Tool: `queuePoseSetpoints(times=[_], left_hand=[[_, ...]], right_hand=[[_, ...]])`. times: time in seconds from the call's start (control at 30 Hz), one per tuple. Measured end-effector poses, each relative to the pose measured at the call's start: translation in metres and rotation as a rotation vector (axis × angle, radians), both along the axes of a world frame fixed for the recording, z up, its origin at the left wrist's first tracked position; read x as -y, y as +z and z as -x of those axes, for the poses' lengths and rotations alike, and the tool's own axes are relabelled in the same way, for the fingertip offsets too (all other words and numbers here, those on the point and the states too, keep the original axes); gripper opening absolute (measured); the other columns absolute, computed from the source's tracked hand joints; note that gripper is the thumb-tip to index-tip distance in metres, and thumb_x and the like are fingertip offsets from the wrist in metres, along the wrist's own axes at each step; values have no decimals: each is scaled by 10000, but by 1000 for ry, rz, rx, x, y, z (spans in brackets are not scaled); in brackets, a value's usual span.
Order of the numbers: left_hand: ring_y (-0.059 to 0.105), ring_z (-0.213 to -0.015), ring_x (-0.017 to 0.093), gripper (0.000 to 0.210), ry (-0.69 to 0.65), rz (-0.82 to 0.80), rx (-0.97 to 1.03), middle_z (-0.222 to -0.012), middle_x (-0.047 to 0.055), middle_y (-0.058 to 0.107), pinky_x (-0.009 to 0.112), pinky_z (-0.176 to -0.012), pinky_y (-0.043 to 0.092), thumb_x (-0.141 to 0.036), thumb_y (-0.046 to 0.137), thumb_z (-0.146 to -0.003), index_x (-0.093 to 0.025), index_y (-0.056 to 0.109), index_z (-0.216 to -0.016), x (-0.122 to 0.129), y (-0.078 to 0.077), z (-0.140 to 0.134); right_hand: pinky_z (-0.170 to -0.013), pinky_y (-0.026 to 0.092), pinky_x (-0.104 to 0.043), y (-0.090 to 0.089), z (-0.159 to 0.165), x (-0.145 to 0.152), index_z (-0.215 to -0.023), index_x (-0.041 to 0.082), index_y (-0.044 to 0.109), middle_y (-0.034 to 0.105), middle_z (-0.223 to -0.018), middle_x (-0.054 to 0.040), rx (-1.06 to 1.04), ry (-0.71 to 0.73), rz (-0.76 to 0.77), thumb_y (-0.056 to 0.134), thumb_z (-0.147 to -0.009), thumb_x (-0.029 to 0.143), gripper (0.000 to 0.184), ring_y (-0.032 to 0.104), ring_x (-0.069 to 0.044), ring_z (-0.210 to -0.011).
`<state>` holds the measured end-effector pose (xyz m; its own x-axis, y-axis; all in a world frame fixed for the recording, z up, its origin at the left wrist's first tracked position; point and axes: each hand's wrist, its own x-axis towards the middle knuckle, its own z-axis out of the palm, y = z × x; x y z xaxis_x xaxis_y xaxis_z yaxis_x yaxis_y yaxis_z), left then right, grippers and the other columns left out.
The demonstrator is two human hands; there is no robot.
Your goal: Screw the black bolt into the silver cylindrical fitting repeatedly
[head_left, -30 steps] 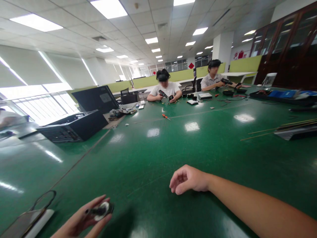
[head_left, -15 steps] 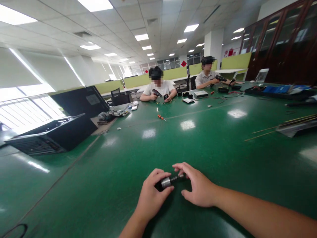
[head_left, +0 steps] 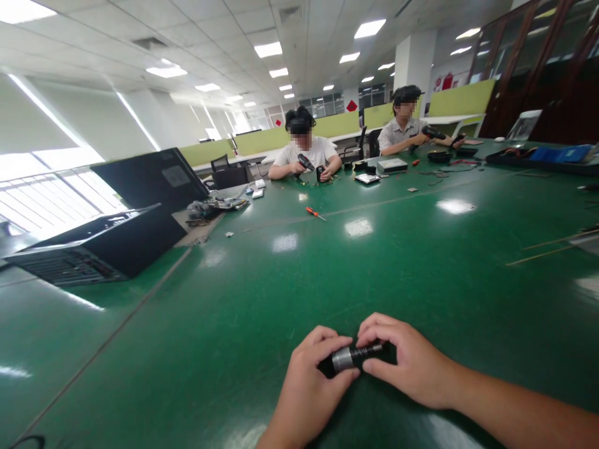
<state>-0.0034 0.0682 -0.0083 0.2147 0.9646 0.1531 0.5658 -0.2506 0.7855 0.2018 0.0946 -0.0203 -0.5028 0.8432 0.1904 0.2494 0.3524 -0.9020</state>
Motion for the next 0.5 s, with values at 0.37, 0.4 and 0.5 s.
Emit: queuePoseSetpoints(times=[0.37,0.4,0.5], left_hand=[[632,-885,195,320,-6,-18,-9,-931,19,660,291,-797,481,-117,760,-707,-278,744,-983,1,4,-1],[632,-884,194,322,-4,-20,-9,-930,19,660,289,-795,481,-112,760,-704,-278,745,-980,1,4,-1],[630,-883,197,325,1,-15,-11,-924,20,661,288,-790,480,-103,763,-692,-270,746,-971,2,3,-2]], right_hand=[[-823,455,-307,-4,-1,-3,-884,208,664,643,-961,-24,-1,-2,-10,654,-783,117,136,604,-187,-913],[-818,454,-305,-4,-1,-3,-879,207,659,642,-954,-22,3,-5,-13,651,-783,115,133,603,-185,-907],[-804,452,-301,-4,-1,-3,-867,205,646,638,-930,-18,11,-8,-18,646,-783,114,124,599,-182,-886]])
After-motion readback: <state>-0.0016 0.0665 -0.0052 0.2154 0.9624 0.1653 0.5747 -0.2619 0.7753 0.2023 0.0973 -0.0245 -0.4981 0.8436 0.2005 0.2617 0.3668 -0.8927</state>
